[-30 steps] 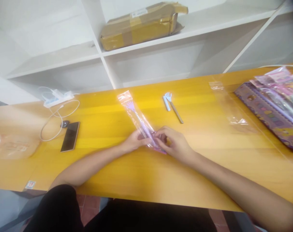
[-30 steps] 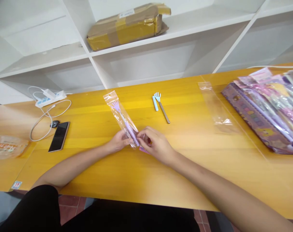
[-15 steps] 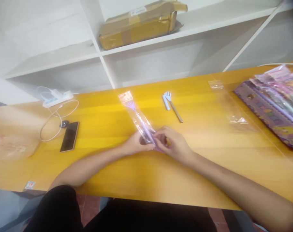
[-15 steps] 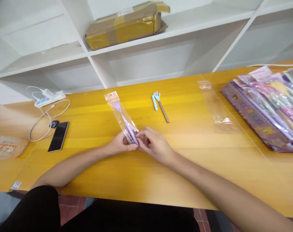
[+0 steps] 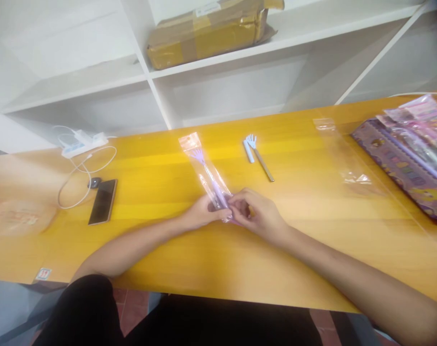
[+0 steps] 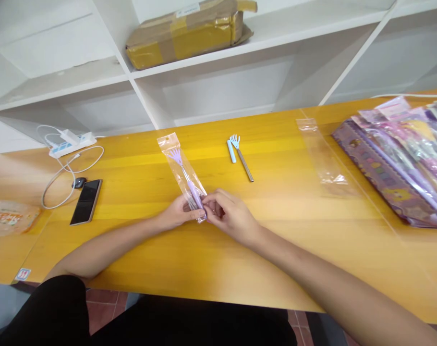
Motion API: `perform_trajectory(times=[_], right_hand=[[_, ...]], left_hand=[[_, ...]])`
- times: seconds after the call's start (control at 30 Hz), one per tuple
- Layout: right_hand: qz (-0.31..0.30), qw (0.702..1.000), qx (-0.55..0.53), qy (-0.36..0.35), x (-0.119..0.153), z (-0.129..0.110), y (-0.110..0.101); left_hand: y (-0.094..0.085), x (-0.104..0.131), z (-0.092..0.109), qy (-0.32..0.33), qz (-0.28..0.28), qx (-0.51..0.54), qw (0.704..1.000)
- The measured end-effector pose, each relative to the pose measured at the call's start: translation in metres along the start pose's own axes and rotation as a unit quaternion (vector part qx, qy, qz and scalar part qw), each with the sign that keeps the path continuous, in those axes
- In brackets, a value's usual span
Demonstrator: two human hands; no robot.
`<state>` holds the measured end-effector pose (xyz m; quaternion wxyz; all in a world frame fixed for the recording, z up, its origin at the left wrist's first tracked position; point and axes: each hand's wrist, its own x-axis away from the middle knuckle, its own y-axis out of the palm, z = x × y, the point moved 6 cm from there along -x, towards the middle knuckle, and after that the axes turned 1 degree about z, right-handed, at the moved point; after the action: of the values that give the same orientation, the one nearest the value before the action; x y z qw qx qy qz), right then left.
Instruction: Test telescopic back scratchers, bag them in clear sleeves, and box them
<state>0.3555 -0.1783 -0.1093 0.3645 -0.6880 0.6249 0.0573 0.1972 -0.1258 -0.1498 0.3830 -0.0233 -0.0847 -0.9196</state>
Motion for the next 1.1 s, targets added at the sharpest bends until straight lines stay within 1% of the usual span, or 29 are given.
perform_trajectory(times=[0.13,0.23,0.33,0.43,0.57,0.63,0.73,0.8,0.87,1.0,1.1], right_hand=[[-0.001,1.0,0.0,0.015,0.001,0.002,0.001],[0.0,1.0,0.0,0.023,0.002,0.005,0.001],[-0.002,0.999,-0.004,0.033,0.002,0.008,-0.001],[0.002,0.998,-0.013,0.057,0.002,0.013,-0.003],[0.0,0.993,-0.053,0.103,0.002,0.017,-0.002],[-0.002,0.99,-0.08,0.116,0.001,0.017,-0.002],[0.0,0.987,-0.098,0.129,0.001,0.018,-0.002],[-0.017,0.982,-0.114,0.147,0.001,0.02,0.0],[-0.059,0.979,-0.118,0.154,0.001,0.018,0.003],[-0.145,0.978,-0.103,0.108,-0.002,0.007,0.006],[-0.172,0.968,-0.147,0.11,-0.004,0.004,0.007]], left_hand=[[0.002,-0.001,-0.001,0.006,-0.013,-0.003,1.0],[0.0,-0.003,-0.004,-0.011,-0.014,-0.002,1.0],[-0.001,-0.006,-0.006,-0.035,-0.035,-0.003,0.999],[-0.003,-0.007,-0.006,-0.037,-0.046,-0.01,0.998],[-0.006,-0.007,-0.006,-0.026,-0.034,-0.012,0.999],[-0.007,-0.007,-0.006,-0.03,-0.028,-0.011,0.999],[-0.004,-0.006,-0.005,-0.032,-0.035,0.001,0.999],[-0.003,-0.006,-0.004,-0.026,-0.037,0.011,0.999],[-0.004,-0.005,-0.004,-0.017,-0.036,0.014,0.999],[-0.004,-0.003,-0.006,-0.001,-0.05,-0.02,0.999],[-0.002,0.0,-0.006,0.007,-0.082,-0.071,0.994]])
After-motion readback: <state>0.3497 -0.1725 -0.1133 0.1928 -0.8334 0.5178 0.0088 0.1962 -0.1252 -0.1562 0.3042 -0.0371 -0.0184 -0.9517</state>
